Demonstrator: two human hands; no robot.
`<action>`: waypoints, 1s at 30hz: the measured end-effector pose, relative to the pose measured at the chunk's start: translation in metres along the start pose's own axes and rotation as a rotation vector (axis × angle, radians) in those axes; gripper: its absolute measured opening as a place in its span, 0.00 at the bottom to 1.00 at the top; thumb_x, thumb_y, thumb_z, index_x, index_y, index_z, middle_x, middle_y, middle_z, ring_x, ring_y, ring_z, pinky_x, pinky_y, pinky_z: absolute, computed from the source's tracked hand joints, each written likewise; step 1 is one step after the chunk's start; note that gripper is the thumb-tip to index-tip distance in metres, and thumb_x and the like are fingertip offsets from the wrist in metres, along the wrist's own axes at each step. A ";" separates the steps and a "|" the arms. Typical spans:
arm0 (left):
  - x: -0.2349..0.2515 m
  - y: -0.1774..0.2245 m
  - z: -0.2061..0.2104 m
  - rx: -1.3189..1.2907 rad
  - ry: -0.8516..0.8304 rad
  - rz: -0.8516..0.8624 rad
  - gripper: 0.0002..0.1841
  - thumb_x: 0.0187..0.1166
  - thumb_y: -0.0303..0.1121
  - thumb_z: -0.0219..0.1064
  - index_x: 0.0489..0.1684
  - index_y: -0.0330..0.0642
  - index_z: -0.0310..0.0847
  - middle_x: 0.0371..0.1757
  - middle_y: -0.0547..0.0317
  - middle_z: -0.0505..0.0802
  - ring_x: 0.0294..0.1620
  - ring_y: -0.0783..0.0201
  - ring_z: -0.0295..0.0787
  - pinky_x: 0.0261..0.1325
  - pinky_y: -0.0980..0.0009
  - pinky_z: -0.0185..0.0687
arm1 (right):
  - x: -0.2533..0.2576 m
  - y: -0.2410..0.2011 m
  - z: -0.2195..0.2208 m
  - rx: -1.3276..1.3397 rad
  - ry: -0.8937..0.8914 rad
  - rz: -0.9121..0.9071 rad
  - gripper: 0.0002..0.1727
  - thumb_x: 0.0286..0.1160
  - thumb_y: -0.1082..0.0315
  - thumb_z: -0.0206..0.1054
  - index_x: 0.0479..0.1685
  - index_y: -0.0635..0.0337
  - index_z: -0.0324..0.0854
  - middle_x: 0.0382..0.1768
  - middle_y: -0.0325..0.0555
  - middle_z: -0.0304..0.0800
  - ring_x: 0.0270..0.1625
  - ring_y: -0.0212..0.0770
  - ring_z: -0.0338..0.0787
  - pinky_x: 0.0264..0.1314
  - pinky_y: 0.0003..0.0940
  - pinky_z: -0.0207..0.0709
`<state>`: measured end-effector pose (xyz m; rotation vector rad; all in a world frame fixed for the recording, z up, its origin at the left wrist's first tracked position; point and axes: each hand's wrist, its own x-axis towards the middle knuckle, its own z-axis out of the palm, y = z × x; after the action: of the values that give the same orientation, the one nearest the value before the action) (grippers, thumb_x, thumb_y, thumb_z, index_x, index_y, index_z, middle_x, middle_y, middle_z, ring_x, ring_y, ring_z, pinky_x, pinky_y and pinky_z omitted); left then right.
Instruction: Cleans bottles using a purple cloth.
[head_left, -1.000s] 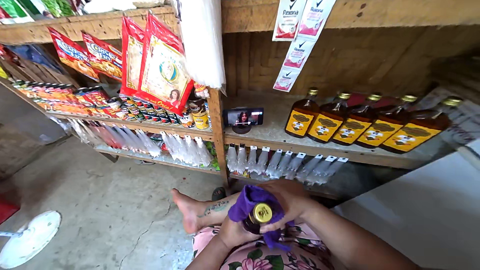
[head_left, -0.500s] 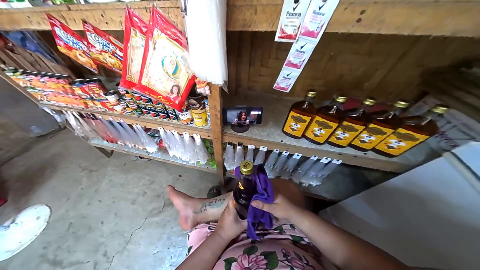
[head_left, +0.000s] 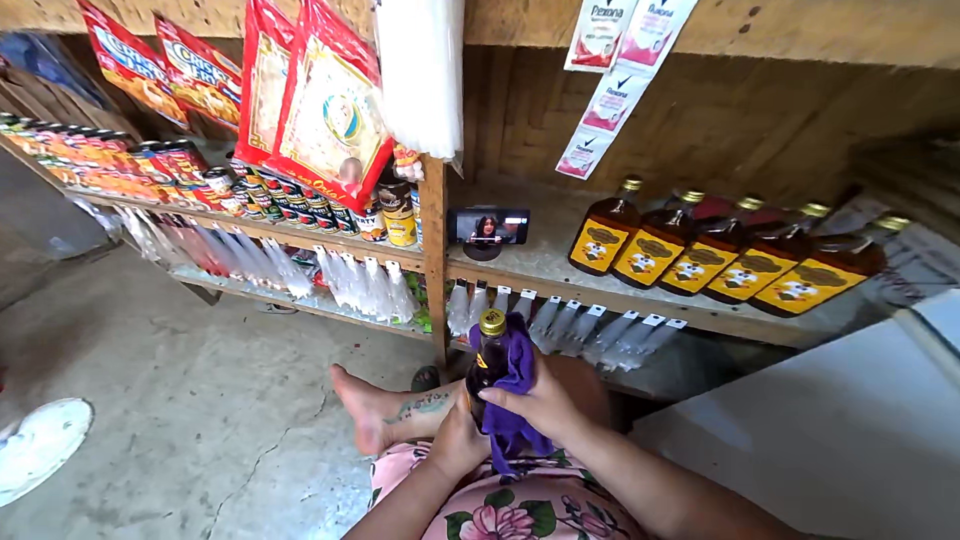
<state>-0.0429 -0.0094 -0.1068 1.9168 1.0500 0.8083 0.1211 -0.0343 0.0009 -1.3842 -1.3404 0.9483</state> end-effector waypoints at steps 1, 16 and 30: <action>0.000 0.001 0.000 0.006 -0.006 -0.014 0.54 0.56 0.41 0.83 0.83 0.24 0.53 0.65 0.39 0.88 0.69 0.55 0.86 0.75 0.54 0.80 | -0.001 0.001 0.003 -0.011 0.032 0.005 0.60 0.51 0.47 0.87 0.84 0.70 0.58 0.73 0.54 0.79 0.74 0.31 0.79 0.79 0.26 0.71; -0.002 0.001 0.000 0.098 -0.041 -0.009 0.50 0.61 0.43 0.80 0.82 0.24 0.57 0.66 0.38 0.88 0.69 0.52 0.87 0.75 0.53 0.79 | -0.003 0.004 -0.022 -0.068 -0.120 -0.162 0.53 0.43 0.56 0.90 0.73 0.76 0.70 0.62 0.48 0.88 0.65 0.22 0.83 0.73 0.18 0.74; -0.002 0.000 0.002 0.141 -0.002 0.027 0.58 0.55 0.48 0.83 0.84 0.22 0.52 0.67 0.34 0.87 0.69 0.46 0.87 0.73 0.48 0.80 | -0.007 0.011 -0.012 -0.238 0.171 -0.356 0.44 0.64 0.47 0.78 0.67 0.82 0.74 0.54 0.55 0.92 0.59 0.24 0.89 0.67 0.19 0.78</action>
<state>-0.0423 -0.0117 -0.1083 2.0531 1.1071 0.7644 0.1348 -0.0421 -0.0076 -1.3086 -1.5384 0.4350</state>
